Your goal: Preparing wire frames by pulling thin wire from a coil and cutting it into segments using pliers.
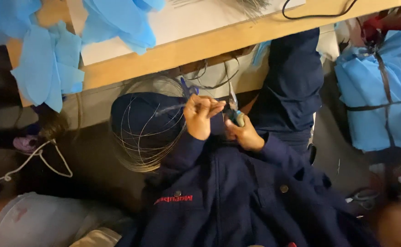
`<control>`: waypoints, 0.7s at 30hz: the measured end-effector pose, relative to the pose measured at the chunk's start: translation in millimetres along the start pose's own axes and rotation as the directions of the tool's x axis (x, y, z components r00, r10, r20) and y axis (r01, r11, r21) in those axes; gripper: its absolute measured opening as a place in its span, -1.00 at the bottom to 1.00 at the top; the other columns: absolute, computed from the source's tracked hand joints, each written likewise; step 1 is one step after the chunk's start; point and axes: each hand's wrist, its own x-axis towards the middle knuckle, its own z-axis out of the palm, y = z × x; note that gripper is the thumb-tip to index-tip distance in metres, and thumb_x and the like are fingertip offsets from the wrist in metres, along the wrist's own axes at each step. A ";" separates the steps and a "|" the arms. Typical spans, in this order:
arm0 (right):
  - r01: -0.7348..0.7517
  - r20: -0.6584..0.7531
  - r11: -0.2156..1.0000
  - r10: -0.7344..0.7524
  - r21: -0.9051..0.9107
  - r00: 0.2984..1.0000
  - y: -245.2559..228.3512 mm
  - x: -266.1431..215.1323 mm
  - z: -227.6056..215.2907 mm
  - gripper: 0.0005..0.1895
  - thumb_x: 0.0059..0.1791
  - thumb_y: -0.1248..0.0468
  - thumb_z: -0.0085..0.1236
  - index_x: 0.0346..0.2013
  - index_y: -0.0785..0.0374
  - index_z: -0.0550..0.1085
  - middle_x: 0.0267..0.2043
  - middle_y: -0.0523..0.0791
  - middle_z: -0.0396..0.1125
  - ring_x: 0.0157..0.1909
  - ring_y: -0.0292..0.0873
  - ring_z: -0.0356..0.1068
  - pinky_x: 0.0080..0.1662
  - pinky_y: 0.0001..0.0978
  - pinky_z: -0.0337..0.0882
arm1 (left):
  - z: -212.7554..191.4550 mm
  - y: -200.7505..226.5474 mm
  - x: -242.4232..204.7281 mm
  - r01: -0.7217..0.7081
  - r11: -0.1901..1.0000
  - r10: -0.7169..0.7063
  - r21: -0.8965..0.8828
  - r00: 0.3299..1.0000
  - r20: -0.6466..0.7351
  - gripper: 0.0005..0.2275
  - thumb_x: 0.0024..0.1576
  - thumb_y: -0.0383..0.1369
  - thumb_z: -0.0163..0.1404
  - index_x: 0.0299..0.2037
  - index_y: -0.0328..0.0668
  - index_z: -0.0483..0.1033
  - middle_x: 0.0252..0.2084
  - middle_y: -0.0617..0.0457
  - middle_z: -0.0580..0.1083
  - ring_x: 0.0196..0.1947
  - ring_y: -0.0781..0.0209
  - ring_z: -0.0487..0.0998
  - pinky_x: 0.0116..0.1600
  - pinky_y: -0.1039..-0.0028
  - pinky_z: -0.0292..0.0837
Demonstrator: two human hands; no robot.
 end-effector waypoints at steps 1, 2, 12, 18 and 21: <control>-0.069 0.040 0.978 0.062 0.196 0.997 -0.4 -2.3 0.4 -0.74 -0.19 0.33 0.17 -0.55 0.26 0.21 -0.70 -0.12 0.10 -0.69 -0.27 0.10 -0.71 -0.48 0.12 | -9.4 -0.3 6.3 0.096 0.993 -0.094 -0.072 0.995 0.035 -0.88 0.08 -0.52 -0.12 -0.49 -0.35 0.26 -0.47 -0.21 0.43 -0.44 -0.09 0.53 -0.38 0.34 0.56; -0.141 0.092 0.914 0.115 0.380 0.989 -0.8 -4.4 0.8 -0.71 -0.16 0.35 0.14 -0.50 0.27 0.15 -0.73 -0.04 0.07 -0.73 -0.21 0.09 -0.76 -0.40 0.15 | -18.8 -0.7 12.8 0.194 0.971 -0.184 -0.139 0.980 0.077 -0.88 0.07 -0.48 -0.10 -0.48 -0.29 0.24 -0.49 -0.15 0.43 -0.42 -0.06 0.53 -0.37 0.38 0.57; 0.274 0.122 0.829 -0.246 -0.487 0.961 -60.1 -16.5 -70.0 -0.44 -0.30 0.15 0.24 -0.07 0.07 0.24 -0.35 -0.02 0.34 -0.35 0.06 0.34 -0.25 -0.14 0.28 | 2.3 -2.1 8.0 -0.384 0.765 0.314 0.518 0.923 0.220 -0.83 0.07 -0.42 -0.06 -0.51 -0.39 0.34 -0.48 -0.14 0.48 -0.48 0.02 0.55 -0.47 0.42 0.50; -0.050 -0.330 0.383 -0.714 -0.923 0.617 -32.4 21.4 -136.8 -0.65 -0.14 0.12 0.16 -0.23 0.02 0.19 -0.38 -0.16 0.26 -0.39 0.01 0.35 -0.32 -0.19 0.33 | 12.8 -2.0 -9.2 -0.128 0.872 -0.095 0.472 0.903 0.420 -0.86 0.03 -0.45 -0.03 -0.56 -0.23 0.36 -0.56 0.01 0.50 -0.53 0.19 0.54 -0.41 0.51 0.46; -0.112 -0.221 0.199 -0.692 -0.974 0.687 -10.5 35.3 -149.4 -0.47 -0.31 0.07 0.33 -0.24 0.05 0.21 -0.32 -0.16 0.18 -0.34 -0.03 0.31 -0.29 -0.26 0.36 | 19.8 -1.0 -7.3 0.212 0.907 -0.386 0.363 0.764 0.518 -0.90 0.05 -0.59 -0.09 -0.52 -0.36 0.35 -0.53 -0.10 0.48 -0.51 0.17 0.54 -0.42 0.52 0.51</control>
